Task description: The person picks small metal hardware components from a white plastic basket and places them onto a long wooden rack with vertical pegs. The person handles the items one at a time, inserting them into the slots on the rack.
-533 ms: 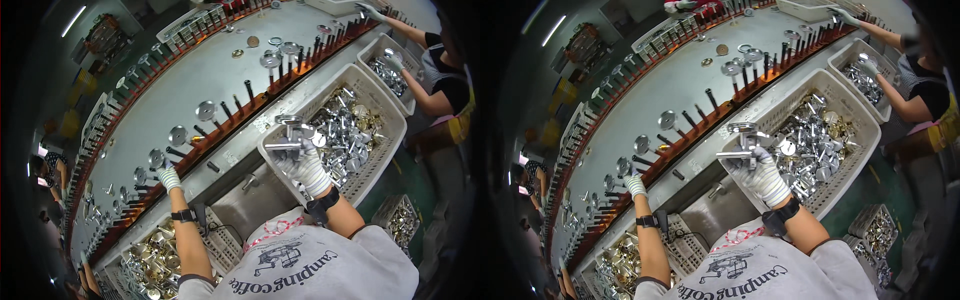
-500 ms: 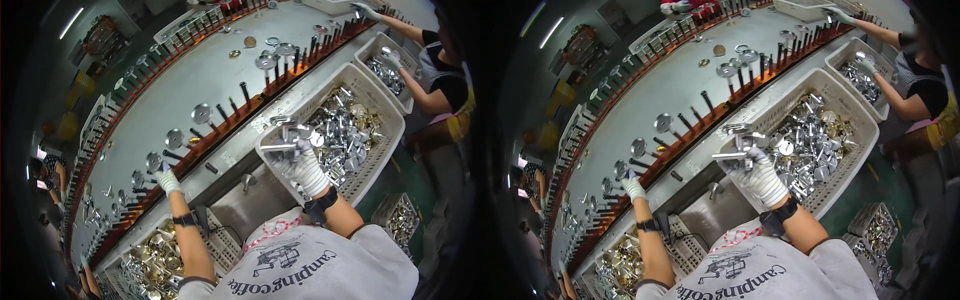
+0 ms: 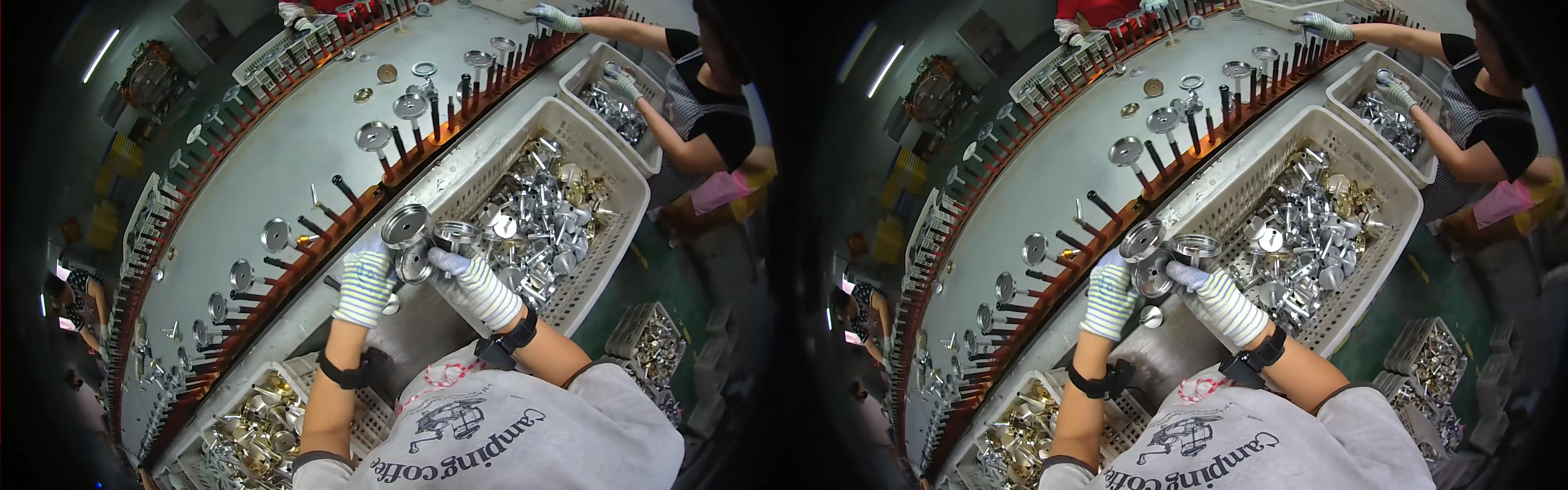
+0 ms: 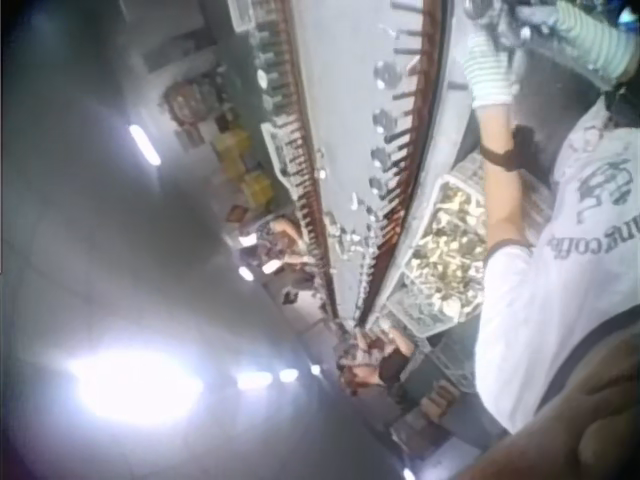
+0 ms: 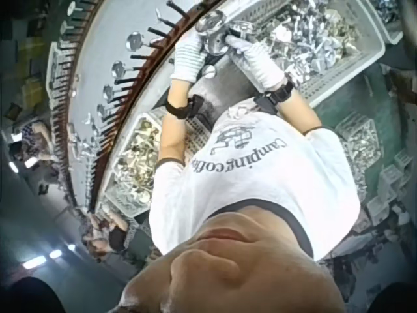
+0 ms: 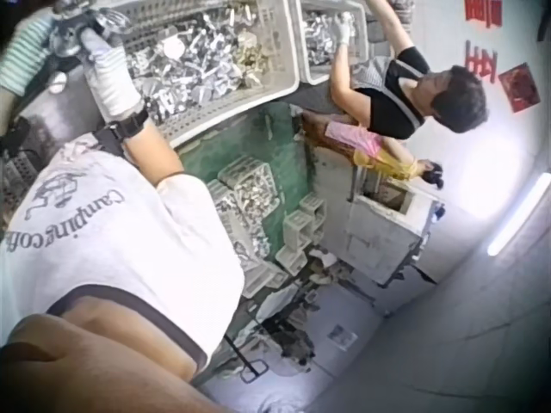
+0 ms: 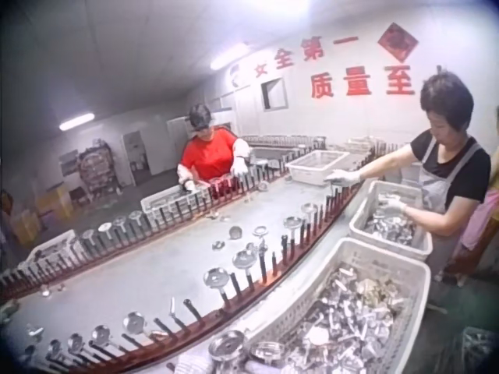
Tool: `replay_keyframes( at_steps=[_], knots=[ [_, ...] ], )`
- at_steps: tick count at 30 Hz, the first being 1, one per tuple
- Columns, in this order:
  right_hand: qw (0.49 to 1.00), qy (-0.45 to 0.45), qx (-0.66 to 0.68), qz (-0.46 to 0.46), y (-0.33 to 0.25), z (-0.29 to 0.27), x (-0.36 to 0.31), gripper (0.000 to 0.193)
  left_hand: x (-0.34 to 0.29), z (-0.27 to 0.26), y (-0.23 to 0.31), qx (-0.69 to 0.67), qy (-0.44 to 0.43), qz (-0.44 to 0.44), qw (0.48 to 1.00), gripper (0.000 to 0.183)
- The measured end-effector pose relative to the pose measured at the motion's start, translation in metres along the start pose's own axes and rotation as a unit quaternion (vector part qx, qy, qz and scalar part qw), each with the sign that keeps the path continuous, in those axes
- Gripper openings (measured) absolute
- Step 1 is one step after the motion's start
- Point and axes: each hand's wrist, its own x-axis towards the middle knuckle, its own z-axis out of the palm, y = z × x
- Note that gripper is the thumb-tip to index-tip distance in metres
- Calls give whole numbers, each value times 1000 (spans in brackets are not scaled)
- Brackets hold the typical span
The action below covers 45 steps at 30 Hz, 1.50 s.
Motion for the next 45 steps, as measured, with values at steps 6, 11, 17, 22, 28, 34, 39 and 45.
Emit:
replay_keyframes(
  at_steps=[6, 11, 17, 22, 28, 34, 39, 45],
  knots=[
    [978, 7, 193, 75, -2, 2, 0, 32, 28, -41, 2, -32, -94, 114, 989, 29],
    [976, -5, 201, 78, -2, -7, -5, 34, -10, -37, -30, -175, -114, 1, 978, 39],
    [976, 40, 200, 76, -2, -8, -1, 28, -18, -33, -130, -243, 353, -300, 852, 39],
    [979, 21, 182, 92, 2, -12, -1, 30, -74, -10, -200, -121, 411, -411, 805, 38],
    [977, 11, 193, 89, 0, -14, 4, 27, -108, -28, -203, -234, 403, -406, 786, 38],
    [978, 21, 179, 104, 12, -8, 3, 29, -130, -42, -228, -246, 444, -342, 791, 37],
    [978, 8, 174, 111, 16, -10, 6, 31, -160, -38, -246, -164, 491, -453, 726, 42],
    [982, 31, 147, 115, 19, -8, 8, 30, -159, -10, -190, -190, 473, -450, 733, 43]
  ],
)
